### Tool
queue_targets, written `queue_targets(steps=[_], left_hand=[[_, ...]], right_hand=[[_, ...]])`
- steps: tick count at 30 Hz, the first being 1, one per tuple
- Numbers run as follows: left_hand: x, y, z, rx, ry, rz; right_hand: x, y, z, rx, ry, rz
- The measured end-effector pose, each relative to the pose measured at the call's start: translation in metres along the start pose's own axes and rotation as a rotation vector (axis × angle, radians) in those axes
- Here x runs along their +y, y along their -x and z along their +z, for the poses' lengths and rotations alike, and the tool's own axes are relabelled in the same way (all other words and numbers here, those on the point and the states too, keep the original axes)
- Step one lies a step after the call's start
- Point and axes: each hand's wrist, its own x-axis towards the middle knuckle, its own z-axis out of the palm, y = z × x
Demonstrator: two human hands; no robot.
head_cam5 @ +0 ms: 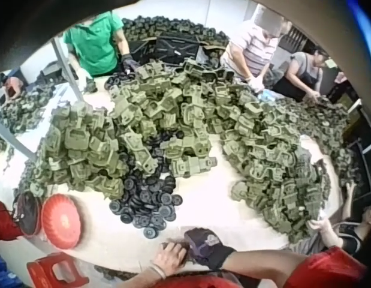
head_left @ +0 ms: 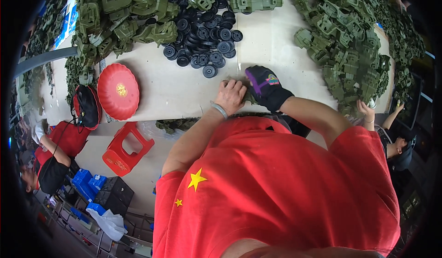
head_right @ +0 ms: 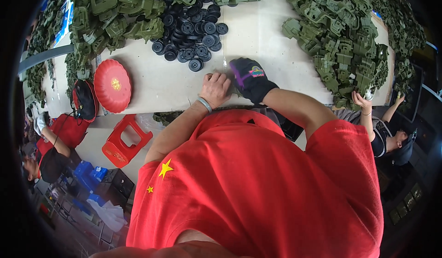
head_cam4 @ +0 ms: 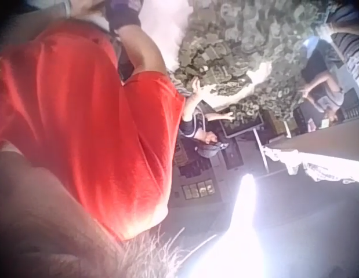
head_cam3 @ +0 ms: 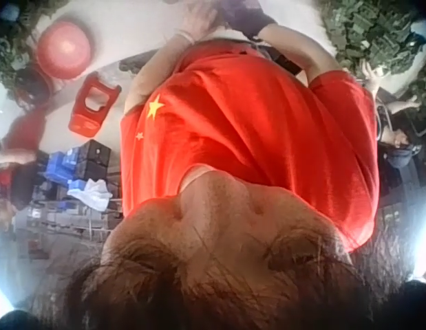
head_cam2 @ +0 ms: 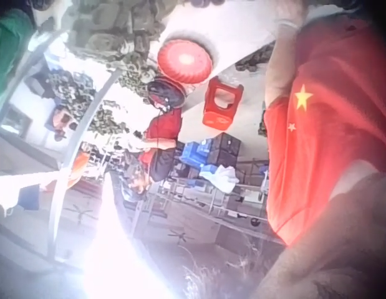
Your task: The person assembles small green plastic toy tanks by hand, attaching plastic wheels and tank tracks to the toy tank bodies.
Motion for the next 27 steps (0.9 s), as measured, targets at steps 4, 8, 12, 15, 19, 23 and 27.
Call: queue_targets(steps=[4,8,12,15,19,23,27], left_hand=[[0.000,-0.001,0.003,-0.002,-0.004,-0.005],[-0.002,0.000,0.001,-0.018,0.002,0.013],[0.001,0.000,0.001,-0.024,-0.005,-0.008],[-0.002,-0.003,0.001,0.007,-0.007,-0.009],[-0.001,-0.004,-0.001,-0.033,-0.009,-0.022],[0.011,-0.006,-0.008,-0.049,0.090,-0.245],[0.018,-0.014,-0.005,-0.121,0.420,-0.702]], right_hand=[[0.005,-0.003,0.004,-0.123,0.141,-0.100],[0.010,0.012,0.022,0.235,0.056,-0.031],[0.008,-0.010,0.005,-0.087,0.140,-0.193],[0.016,-0.017,0.015,-0.184,0.126,-0.150],[0.027,-0.020,0.014,-0.192,0.089,-0.184],[0.026,-0.043,-0.011,0.140,-0.111,0.109],[0.038,-0.096,-0.040,0.324,0.260,-0.095]])
